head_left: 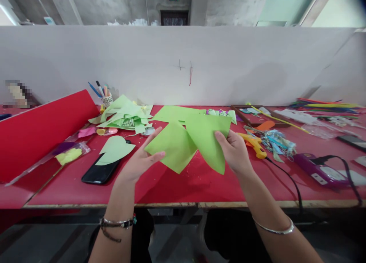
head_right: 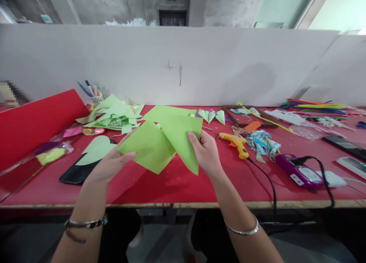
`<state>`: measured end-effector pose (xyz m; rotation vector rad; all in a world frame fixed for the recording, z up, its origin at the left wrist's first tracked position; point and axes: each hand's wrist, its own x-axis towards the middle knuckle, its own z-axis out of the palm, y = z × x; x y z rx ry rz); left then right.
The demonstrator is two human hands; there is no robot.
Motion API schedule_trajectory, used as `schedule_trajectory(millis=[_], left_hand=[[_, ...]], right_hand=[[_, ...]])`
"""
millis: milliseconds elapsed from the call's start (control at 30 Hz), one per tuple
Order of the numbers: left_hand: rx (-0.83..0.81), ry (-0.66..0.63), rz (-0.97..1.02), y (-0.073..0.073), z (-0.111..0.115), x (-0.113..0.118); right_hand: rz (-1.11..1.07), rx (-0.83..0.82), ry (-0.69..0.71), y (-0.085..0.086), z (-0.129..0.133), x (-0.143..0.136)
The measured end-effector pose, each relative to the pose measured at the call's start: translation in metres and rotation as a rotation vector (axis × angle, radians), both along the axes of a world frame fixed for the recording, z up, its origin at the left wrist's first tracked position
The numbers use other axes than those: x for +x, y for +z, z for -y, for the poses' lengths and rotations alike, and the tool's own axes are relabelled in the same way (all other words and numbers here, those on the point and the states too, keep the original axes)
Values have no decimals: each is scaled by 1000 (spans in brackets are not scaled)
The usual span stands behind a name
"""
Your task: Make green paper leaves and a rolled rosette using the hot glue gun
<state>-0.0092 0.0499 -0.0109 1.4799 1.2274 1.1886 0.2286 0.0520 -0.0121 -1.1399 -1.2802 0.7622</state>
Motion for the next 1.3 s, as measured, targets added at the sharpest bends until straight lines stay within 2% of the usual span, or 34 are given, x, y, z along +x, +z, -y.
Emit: schedule_trajectory(millis=[67,167,267,367,600,733,900,1200,1300], left_hand=[[-88,-34,39,-3,0,7],[-18,175,59,-6,-2,15],[57,366,-4,-7,-3,19],[104,457,-78,-6,-1,19],[204,420,-219,3,1,14],[245,415,-306,4,1,12],[232,401,-312,3,1,10],[181,397,-298,1,-1,12],[134,453,-246,-1,-4,6]], right_hand=[[-8,23,-33,-1,2,-4],[3,21,-102,-1,3,-6],[39,31,-175,-1,2,-4],[78,75,-220,0,1,0],[189,121,-233,3,1,8],[164,112,-191,1,1,9],[103,74,-120,2,3,8],[199,99,-168,3,9,7],[246,127,-264,2,7,15]])
